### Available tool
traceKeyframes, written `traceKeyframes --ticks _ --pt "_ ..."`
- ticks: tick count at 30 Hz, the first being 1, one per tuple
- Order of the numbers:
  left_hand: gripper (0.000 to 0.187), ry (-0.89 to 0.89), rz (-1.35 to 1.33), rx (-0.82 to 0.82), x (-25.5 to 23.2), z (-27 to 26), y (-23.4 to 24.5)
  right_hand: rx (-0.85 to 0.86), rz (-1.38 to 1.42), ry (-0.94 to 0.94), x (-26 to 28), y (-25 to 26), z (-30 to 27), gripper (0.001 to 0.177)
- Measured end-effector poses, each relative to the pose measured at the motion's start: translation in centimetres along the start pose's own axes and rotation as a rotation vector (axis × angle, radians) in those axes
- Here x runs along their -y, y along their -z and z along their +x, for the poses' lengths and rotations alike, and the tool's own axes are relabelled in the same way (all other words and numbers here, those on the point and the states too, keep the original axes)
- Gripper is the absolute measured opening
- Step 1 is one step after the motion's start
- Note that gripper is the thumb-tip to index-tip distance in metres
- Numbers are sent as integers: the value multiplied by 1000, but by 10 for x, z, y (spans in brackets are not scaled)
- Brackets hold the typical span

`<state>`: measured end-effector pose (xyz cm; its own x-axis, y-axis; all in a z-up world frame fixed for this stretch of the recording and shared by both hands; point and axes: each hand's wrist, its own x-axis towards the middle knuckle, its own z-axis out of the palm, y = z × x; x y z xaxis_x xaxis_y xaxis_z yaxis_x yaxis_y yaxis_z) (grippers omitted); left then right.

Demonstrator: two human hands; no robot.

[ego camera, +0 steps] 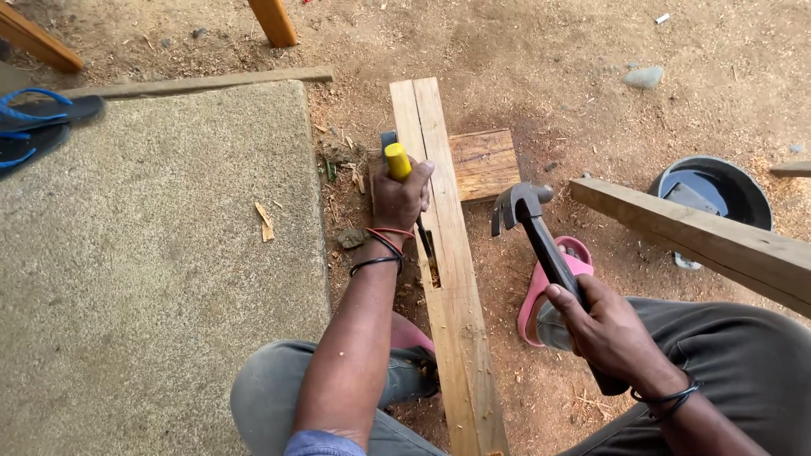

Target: Using a hammer and chisel to carve a mortise into a wooden beam.

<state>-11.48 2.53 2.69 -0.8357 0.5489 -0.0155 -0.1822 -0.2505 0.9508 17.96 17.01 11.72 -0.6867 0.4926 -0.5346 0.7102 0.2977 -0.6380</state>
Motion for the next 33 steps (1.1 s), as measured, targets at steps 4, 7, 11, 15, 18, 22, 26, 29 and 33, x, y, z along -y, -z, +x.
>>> traceKeyframes --ticks 4,7,11,15,18,22,26,29,33 --pt "21 -65 62 -94 15 4 1 27 -24 -33 -1 0 1 52" --pt "23 -109 159 -112 17 4 -3 46 -22 -62 -1 0 2 53" --pt "26 -188 338 -148 23 -4 -8 45 -40 -67 3 1 1 54" --pt "28 -314 471 -178 20 -12 -14 41 -37 -59 3 1 0 54" --pt "28 -378 528 -206 21 -19 -17 26 -75 -49 3 1 0 56" --pt "26 -484 549 -226 13 -36 -26 -104 -276 162 -3 -2 3 53" --pt "25 -542 513 -245 15 -48 -26 -175 -137 374 54 19 -18 56" --pt "26 -511 499 -252 23 -53 -22 -238 -288 277 108 37 -39 45" --pt "24 -510 505 -235 19 -48 -23 -471 -195 725 139 36 -51 36"
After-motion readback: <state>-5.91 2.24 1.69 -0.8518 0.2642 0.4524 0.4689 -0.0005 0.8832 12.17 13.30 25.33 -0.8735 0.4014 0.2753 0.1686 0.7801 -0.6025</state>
